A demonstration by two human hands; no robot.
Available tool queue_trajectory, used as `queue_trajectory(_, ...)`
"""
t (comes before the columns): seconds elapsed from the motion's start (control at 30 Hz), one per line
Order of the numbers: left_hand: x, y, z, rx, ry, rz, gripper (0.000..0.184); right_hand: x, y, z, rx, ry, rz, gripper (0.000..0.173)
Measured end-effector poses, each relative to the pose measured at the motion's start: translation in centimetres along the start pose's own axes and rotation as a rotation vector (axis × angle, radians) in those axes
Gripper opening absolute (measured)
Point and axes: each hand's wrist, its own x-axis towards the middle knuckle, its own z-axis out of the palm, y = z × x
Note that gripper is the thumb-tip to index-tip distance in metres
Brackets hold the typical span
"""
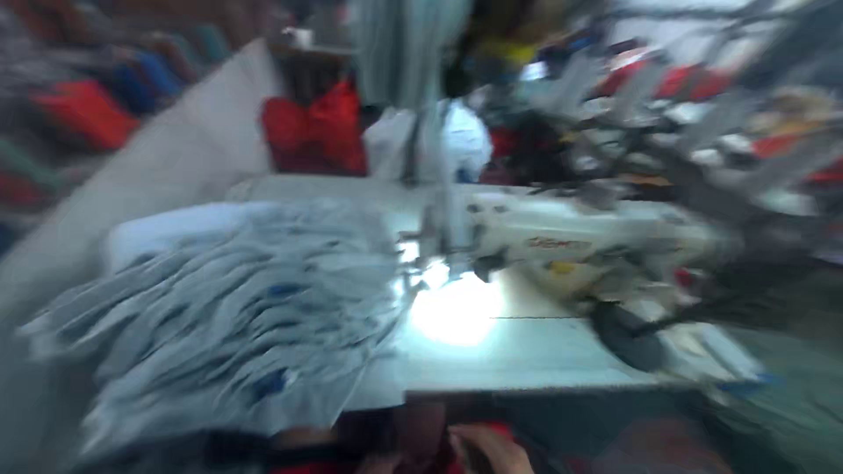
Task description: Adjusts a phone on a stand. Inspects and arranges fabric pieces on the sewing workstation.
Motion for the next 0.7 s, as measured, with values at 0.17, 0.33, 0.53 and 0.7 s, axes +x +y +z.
queue_trajectory(0.17,-7.9,0.7,-5.2,-0.275,0.485,0.243,0.022,0.9,-3.2,3.0,0.042,-0.202,-0.107,0.027)
queue_trajectory(0.33,-10.3,1.9,-9.9,-0.166,1.106,0.270,0.018,3.5,-6.1,2.8,-0.072,-0.327,-0.201,0.052)
queue_trajectory(0.53,-6.7,3.6,-13.6,0.306,1.272,0.074,0.030,2.6,-7.6,4.4,-0.047,-0.378,-0.252,0.041)
queue_trajectory(0.7,-7.4,3.6,-13.4,0.372,1.263,0.095,0.018,3.8,-8.8,4.1,-0.033,-0.263,-0.263,0.045)
